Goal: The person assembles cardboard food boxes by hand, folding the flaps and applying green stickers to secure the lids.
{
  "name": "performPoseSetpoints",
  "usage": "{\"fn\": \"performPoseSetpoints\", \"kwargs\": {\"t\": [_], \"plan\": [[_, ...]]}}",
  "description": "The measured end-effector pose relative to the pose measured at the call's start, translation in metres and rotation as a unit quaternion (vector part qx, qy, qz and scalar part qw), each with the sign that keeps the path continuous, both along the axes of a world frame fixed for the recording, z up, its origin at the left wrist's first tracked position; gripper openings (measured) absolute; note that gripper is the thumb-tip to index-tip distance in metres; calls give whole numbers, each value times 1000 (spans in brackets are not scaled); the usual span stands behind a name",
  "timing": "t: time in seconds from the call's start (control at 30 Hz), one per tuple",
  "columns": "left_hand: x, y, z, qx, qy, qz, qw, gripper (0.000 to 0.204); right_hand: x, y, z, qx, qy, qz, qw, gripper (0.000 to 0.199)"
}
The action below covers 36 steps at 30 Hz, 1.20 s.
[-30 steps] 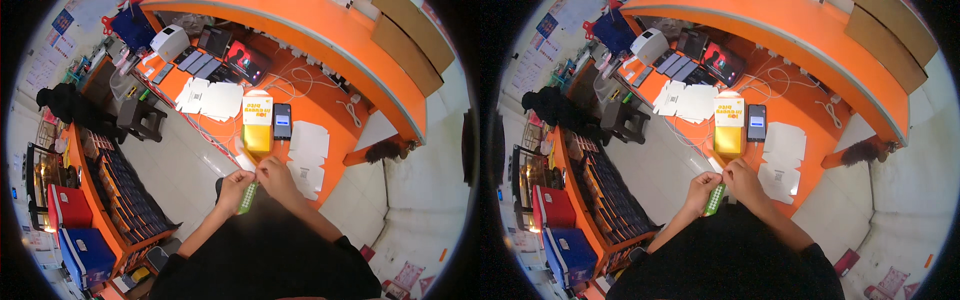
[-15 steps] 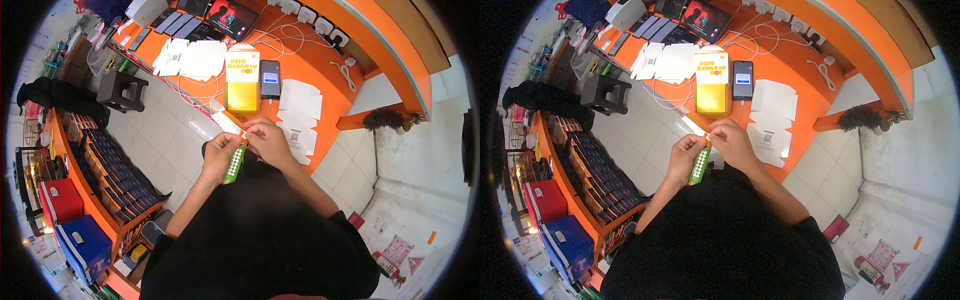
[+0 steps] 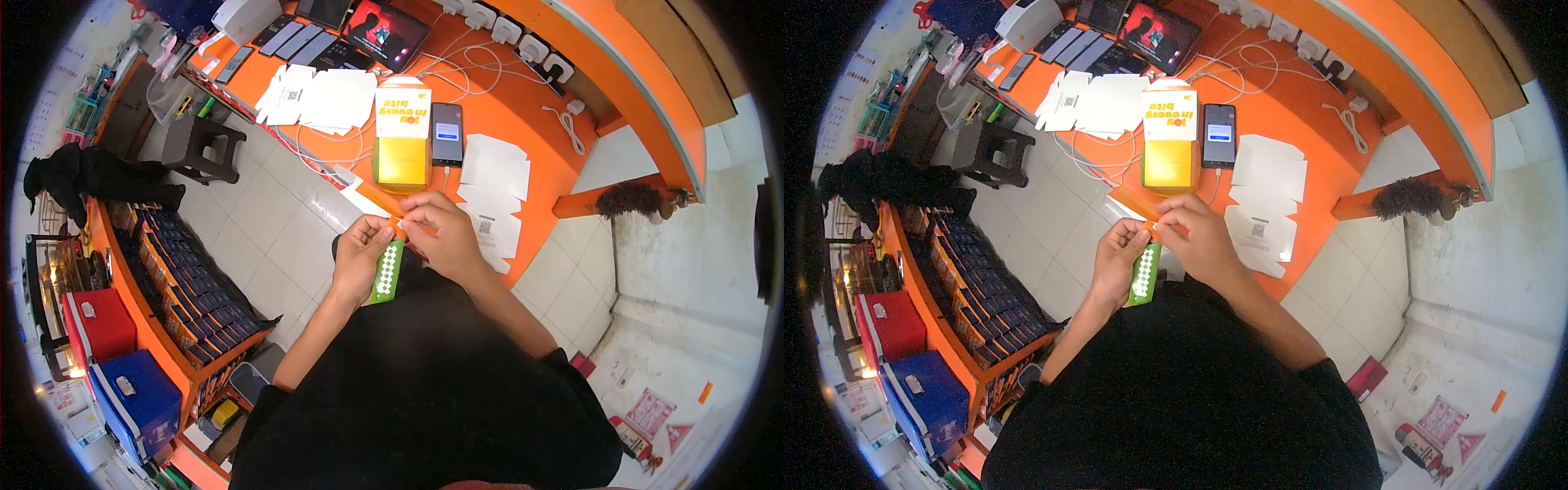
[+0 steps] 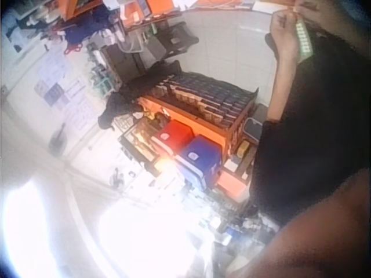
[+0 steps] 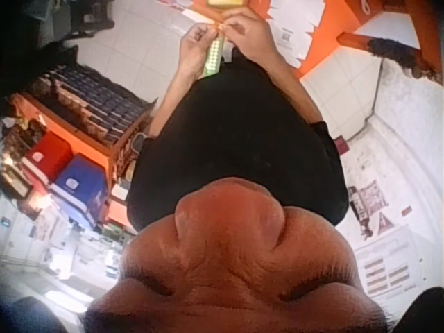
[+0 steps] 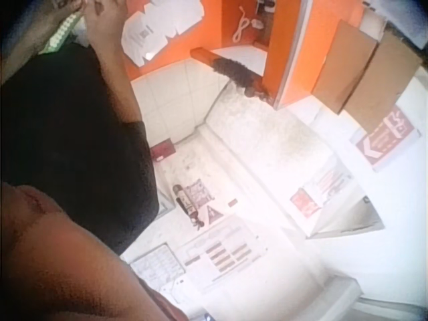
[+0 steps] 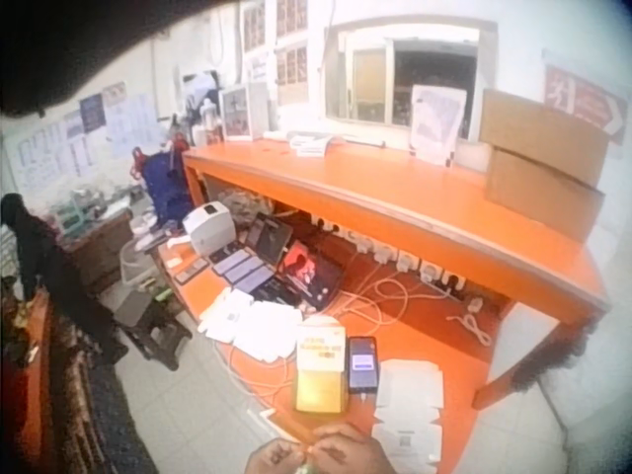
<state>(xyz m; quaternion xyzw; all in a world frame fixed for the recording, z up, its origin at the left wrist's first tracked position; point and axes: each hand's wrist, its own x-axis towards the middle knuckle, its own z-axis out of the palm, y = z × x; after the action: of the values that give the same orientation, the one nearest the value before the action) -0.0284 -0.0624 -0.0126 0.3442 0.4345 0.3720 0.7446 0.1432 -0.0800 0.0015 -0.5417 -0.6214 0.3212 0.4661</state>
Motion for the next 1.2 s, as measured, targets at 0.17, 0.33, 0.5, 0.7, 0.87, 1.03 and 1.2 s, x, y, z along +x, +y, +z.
{"fn": "performPoseSetpoints", "kwargs": {"t": [0.17, 0.33, 0.5, 0.7, 0.87, 1.03, 1.2], "plan": [[2, -2, -7, 7, -81, 39, 996, 9, -11, -4, -5, 5, 24, -16, 1000, 10], [-4, -4, -16, -56, -127, 63, 988, 13, -14, -7, -5, 51, -23, -19, 998, 9], [-5, -4, -20, -16, -165, 55, 985, 15, -9, -8, -2, 34, 12, 46, 998, 9], [1, -1, -5, 11, -125, 64, 990, 15, -12, -5, 0, 12, 31, -1, 999, 7], [-5, 2, -7, 40, -40, 27, 998, 15, -9, -1, 7, -1, -33, 35, 999, 29], [12, 9, 32, 251, 119, 36, 960, 37, -8, 10, 35, 51, -19, 37, 998, 50], [12, 12, 41, 409, 201, -26, 890, 60, -17, 12, 63, 118, -98, -24, 988, 44]]}}
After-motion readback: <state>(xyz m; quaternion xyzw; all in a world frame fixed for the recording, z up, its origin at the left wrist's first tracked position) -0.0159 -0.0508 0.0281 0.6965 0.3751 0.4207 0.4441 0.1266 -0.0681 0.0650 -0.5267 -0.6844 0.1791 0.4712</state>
